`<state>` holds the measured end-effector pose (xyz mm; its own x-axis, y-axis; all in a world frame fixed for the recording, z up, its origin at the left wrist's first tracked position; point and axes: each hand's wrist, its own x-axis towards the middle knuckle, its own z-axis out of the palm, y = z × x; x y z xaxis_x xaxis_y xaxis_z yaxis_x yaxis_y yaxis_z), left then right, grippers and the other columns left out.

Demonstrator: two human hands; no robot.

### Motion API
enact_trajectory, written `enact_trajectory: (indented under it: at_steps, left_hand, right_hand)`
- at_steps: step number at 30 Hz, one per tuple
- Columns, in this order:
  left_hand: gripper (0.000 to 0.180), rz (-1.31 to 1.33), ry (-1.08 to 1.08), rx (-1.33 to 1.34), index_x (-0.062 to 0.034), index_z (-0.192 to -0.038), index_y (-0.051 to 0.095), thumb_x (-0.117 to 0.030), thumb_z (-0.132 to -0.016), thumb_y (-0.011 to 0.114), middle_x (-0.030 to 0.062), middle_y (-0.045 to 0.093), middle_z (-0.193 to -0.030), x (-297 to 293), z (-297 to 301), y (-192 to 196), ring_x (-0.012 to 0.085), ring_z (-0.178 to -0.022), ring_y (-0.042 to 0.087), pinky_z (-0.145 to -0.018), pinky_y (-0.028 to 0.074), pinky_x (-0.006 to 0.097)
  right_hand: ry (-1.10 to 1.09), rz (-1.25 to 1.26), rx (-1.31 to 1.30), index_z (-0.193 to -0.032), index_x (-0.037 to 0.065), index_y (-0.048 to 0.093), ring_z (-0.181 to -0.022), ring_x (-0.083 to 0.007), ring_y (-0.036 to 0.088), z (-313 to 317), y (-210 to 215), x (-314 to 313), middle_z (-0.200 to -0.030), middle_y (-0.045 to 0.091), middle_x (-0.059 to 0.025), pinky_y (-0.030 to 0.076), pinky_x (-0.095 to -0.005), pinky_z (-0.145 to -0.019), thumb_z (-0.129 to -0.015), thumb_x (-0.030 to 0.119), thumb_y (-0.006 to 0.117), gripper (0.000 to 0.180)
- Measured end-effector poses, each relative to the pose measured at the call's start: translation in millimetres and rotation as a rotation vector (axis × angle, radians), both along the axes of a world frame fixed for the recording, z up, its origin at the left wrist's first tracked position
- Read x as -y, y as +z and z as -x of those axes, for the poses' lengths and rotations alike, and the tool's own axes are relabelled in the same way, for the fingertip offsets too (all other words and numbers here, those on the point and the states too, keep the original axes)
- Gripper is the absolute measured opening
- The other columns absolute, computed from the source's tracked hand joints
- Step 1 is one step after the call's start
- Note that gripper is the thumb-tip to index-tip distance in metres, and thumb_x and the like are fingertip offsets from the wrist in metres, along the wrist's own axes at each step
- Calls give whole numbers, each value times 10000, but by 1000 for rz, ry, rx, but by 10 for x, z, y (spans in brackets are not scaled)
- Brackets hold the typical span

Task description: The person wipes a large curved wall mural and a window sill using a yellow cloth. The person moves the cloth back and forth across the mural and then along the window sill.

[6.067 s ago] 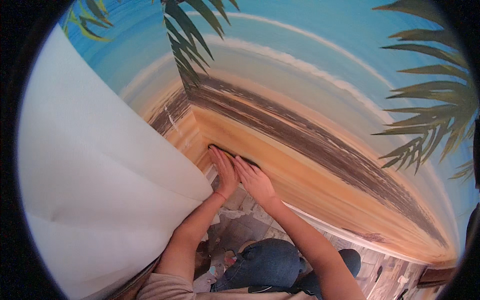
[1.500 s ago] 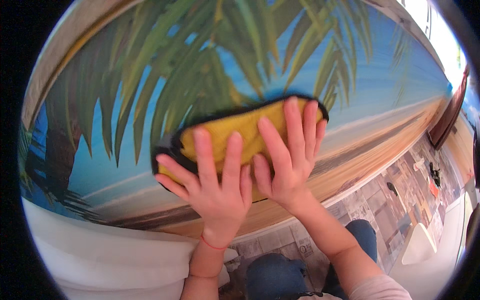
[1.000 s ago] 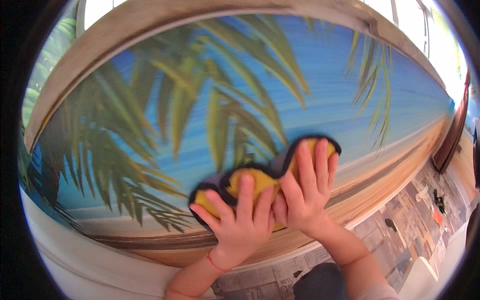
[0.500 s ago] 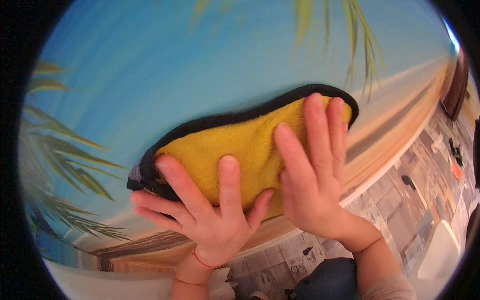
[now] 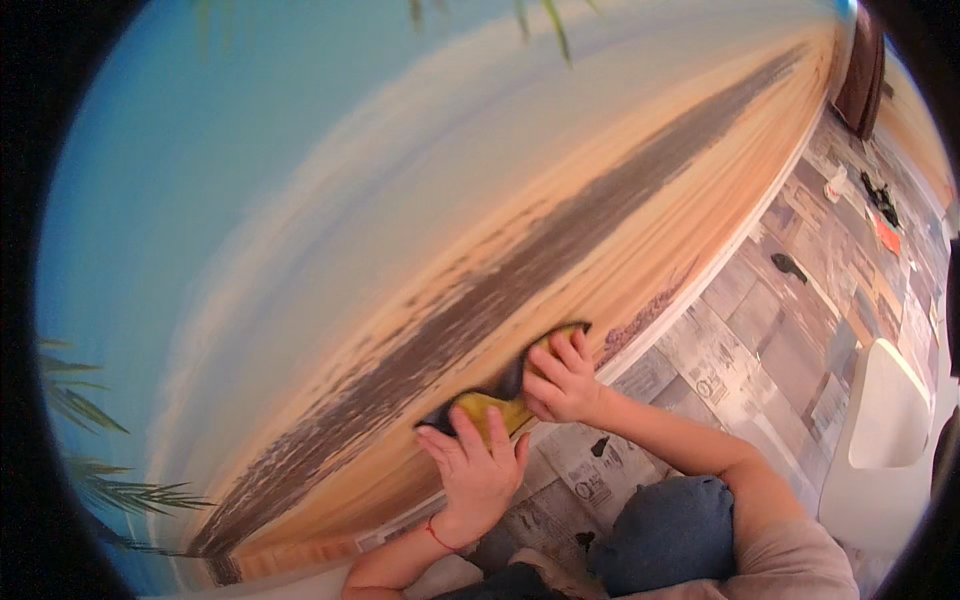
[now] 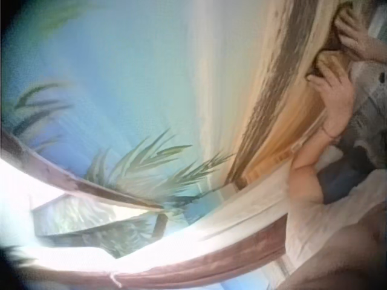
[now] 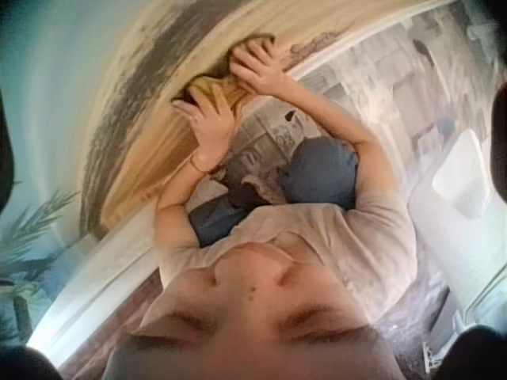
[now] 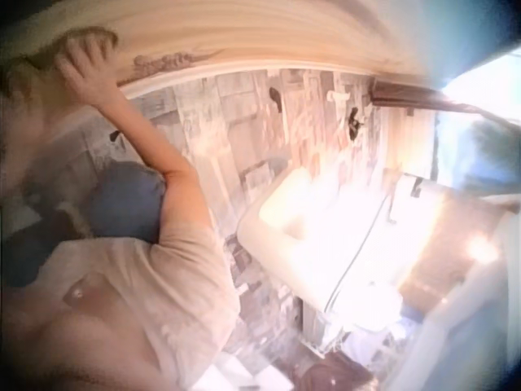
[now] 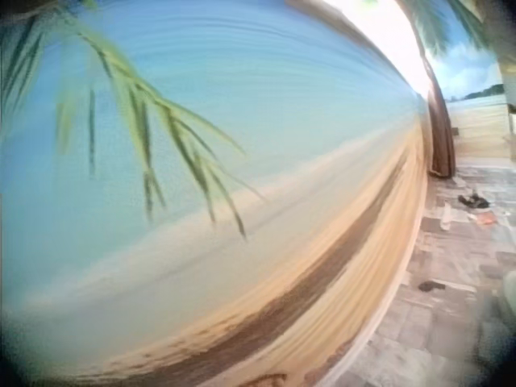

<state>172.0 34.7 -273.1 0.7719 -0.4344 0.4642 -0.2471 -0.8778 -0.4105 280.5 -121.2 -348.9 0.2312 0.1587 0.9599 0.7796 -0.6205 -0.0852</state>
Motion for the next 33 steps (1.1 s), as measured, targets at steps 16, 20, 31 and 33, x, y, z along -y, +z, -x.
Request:
enact_trajectory:
  at_steps: [16, 20, 31, 33]
  left_hand:
    - [658, -272, 14, 145, 60, -1340, 295, -395, -919, 516, 506, 174, -1372, -157, -247, -390, 817, -1147, 84, -841, 136, 858]
    - [722, 184, -78, 67, -37, -1493, 132, -352, -940, 474, 429, 105, -1464, 4, -91, -163, 758, -1229, 72, -911, 87, 833]
    - [355, -141, -101, 402, -86, -1170, 574, -331, -932, 480, 332, 236, -1491, 98, -540, 104, 681, -1317, -11, -1011, -45, 760]
    - [350, -275, -136, 356, -124, -1152, 615, -362, -918, 511, 275, 265, -1507, -66, -481, -175, 674, -1323, -16, -1026, -44, 749]
  right_hand:
    - [-65, -28, -79, -1247, 248, 615, -1310, -298, 425, 30, -282, 44, -1351, 545, -38, 164, -512, -1155, -774, 269, 638, 474]
    - [-2, -146, -168, -1251, 206, 611, -1332, -319, 413, 111, 118, -18, -1382, 523, -68, 169, -523, -1150, -780, 226, 651, 474]
    - [-110, -85, 52, -1236, 206, 625, -1330, -330, 406, -175, 164, 48, -1365, 535, -72, 116, -542, -1151, -836, 372, 590, 434]
    - [-112, -16, -11, -1225, 191, 616, -1317, -341, 410, -95, -334, 45, -1360, 530, -85, 135, -547, -1147, -793, 376, 640, 470]
